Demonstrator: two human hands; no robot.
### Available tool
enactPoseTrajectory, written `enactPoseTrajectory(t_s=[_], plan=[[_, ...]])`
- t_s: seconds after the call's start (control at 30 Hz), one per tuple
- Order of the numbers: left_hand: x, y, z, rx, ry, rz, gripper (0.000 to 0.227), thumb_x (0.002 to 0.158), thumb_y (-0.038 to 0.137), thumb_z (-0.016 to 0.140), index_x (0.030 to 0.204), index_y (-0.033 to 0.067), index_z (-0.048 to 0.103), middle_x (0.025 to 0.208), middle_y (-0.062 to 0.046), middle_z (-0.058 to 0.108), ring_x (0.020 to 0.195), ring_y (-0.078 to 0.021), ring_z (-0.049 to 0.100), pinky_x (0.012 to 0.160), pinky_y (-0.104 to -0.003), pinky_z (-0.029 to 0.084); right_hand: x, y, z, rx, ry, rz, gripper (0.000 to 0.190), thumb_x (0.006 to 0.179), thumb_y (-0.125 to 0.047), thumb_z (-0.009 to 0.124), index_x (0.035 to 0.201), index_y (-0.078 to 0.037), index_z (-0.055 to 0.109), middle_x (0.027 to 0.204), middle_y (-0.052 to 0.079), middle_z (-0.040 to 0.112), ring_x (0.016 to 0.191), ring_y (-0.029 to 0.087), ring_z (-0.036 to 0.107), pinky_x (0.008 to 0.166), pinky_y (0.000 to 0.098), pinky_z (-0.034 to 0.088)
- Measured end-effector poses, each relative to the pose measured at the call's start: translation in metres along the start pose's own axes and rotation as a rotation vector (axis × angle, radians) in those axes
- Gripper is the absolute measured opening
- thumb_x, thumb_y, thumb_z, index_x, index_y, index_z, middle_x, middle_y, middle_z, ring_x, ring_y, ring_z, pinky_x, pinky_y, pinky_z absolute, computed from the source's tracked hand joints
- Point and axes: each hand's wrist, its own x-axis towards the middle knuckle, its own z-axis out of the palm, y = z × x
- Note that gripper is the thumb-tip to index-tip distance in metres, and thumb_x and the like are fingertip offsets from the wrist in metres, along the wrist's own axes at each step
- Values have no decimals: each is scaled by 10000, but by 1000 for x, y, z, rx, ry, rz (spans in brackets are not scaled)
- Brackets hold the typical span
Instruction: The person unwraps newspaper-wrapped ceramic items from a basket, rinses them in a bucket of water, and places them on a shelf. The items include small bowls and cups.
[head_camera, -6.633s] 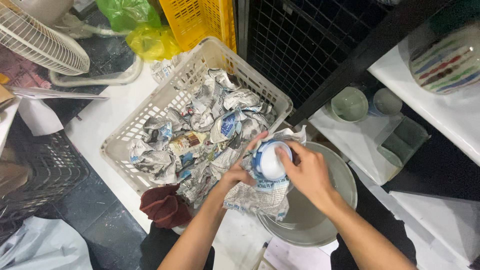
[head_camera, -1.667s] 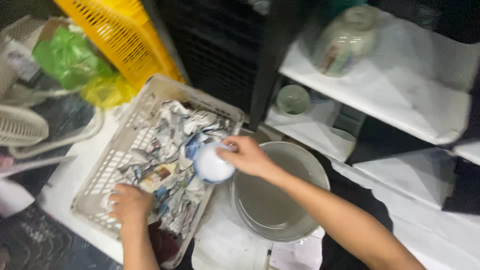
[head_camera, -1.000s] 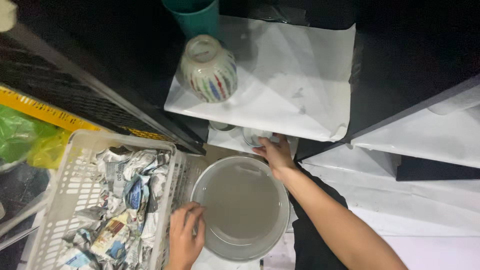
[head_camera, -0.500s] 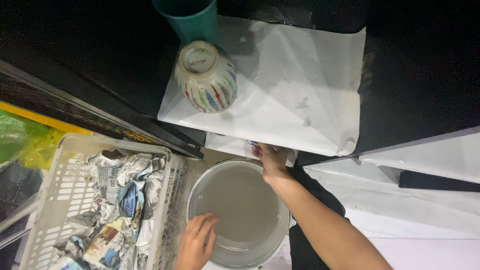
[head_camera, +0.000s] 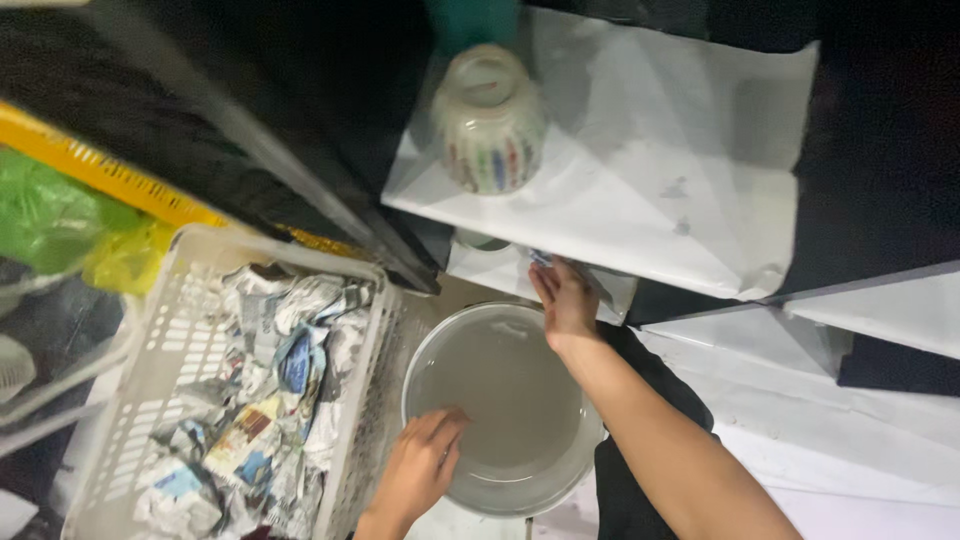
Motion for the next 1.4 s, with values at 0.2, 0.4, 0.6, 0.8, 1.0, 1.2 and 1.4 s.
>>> enactPoseTrajectory(t_s=[0.2,0.4,0.6,0.8,1.0,1.2,1.4], plan=[[-16,4,-24,-91,124,9,323,808,-7,679,1122,64,702,1183,-124,694,1096,-350,645,931,-442,513,-27,5,15,-9,119,135,440,990,-184,636,1268,122,486,1109,224,640,1039,333,704,953,398,561],[-21,16,-55,-287,296,-82,239,877,-29,659,1097,41,722,1127,-133,721,1079,-328,701,923,-393,554,-87,16,38,-400,-210,2,323,971,-112,594,1242,63,587,1072,169,686,925,268,721,824,367,600],[-35,11,-93,-227,446,-22,217,899,-20,660,1099,39,719,1104,-133,723,1064,-326,705,914,-383,559,-172,42,48,-1610,-699,-71,288,924,-124,714,1212,-104,708,934,161,718,805,226,714,771,373,567],[-54,-10,-128,-90,622,-84,190,903,10,667,1070,75,729,1065,-111,732,998,-322,707,861,-399,564,-228,49,86,-2642,-1250,-120,886,735,-311,851,1494,-126,433,1341,245,553,1304,473,448,1075,560,344],[-90,-42,-148,-92,630,-328,166,906,90,680,1068,74,710,1019,-134,722,954,-349,696,821,-437,549,-250,51,190,-2386,-1092,-112,1034,794,-389,805,1638,-201,238,1208,268,650,1214,403,599,1036,457,487],[-108,-86,-147,17,534,-751,351,876,210,707,1193,71,648,1081,-185,663,1011,-407,660,844,-503,532,-245,135,254,-2064,-1301,-762,596,813,-299,781,1328,-74,583,1150,234,689,1037,439,659,880,521,522],[-116,-112,-143,83,575,-873,667,829,237,733,1390,-21,481,1476,-259,426,1213,-447,543,899,-535,517,-215,258,263,-1831,-1637,-993,361,835,-211,739,1146,-31,718,1098,193,729,1087,380,678,969,471,526]])
